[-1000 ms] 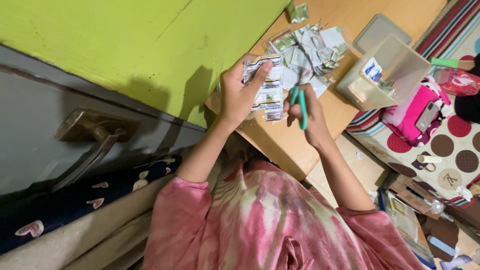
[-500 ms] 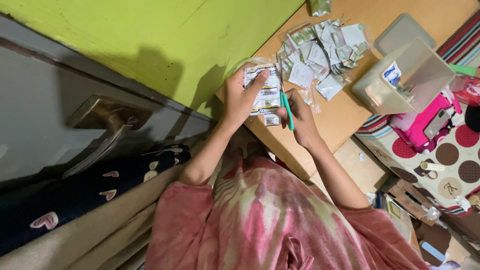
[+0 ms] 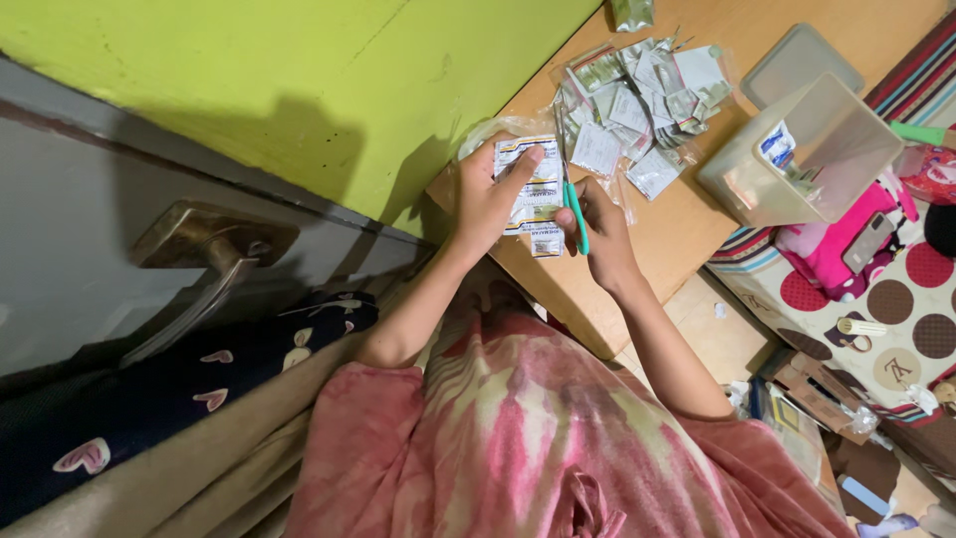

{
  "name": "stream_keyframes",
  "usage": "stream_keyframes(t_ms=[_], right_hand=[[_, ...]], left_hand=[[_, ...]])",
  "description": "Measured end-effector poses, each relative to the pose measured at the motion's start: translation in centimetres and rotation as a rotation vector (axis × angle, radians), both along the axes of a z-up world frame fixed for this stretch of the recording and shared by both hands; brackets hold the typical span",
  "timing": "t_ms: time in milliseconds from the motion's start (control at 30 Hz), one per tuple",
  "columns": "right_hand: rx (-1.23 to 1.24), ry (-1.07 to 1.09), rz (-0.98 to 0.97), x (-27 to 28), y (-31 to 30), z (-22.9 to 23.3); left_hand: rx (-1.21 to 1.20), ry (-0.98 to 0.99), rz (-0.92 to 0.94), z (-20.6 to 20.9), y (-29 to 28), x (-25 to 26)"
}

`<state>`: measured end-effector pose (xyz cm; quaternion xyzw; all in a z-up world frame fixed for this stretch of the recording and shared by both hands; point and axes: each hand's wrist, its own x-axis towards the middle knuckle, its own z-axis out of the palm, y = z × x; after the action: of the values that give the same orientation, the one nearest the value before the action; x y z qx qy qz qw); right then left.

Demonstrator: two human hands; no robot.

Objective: The person sits on the floor and uses green scissors to cut open small, sealed packets. They separate the cut pieces and place them into a clear plastic container on the table.

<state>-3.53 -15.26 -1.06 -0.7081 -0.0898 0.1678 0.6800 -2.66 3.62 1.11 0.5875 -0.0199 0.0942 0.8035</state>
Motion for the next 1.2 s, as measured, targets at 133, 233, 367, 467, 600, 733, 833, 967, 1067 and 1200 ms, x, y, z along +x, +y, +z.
stream_keyframes(t_ms=[133, 233, 367, 467, 600, 733, 833, 967, 1067, 1200], right_hand=[[0.011, -0.001, -0.007, 0.0, -0.3, 0.5], [-0.015, -0.021, -0.011, 0.1, -0.5, 0.7], [-0.026, -0.018, -0.021, 0.1, -0.8, 1.3], [-0.029, -0.002, -0.02, 0.2, -0.9, 1.6], [0.025, 0.023, -0.018, -0.1, -1.2, 1.5], [0.037, 0.042, -0.021, -0.2, -1.4, 1.2], [0.044, 0.051, -0.003, -0.3, -1.8, 1.0], [-0.001, 0.06, 0.04, -0.1, -2.6, 0.6], [-0.055, 0.056, 0.073, 0.0, -3.1, 0.3], [-0.13, 0.018, 0.125, 0.1, -3.8, 0.2]], left_hand=[[0.078, 0.002, 0.019, 0.7, -0.3, 0.1], [0.026, 0.009, -0.003, 1.0, -0.6, 0.3], [0.051, 0.036, -0.015, 1.0, -0.7, 0.4], [0.09, 0.033, -0.032, 0.8, -0.6, 0.7], [0.165, -0.001, -0.036, 0.5, -0.2, 1.0], [0.161, -0.003, -0.071, 0.2, 0.1, 1.1], [0.182, 0.02, -0.1, 0.1, 0.7, 1.3], [0.186, 0.061, -0.214, 0.2, 2.1, 1.4], [0.187, 0.033, -0.269, 0.3, 3.1, 1.4], [0.268, 0.034, -0.303, 0.3, 4.2, 1.1]])
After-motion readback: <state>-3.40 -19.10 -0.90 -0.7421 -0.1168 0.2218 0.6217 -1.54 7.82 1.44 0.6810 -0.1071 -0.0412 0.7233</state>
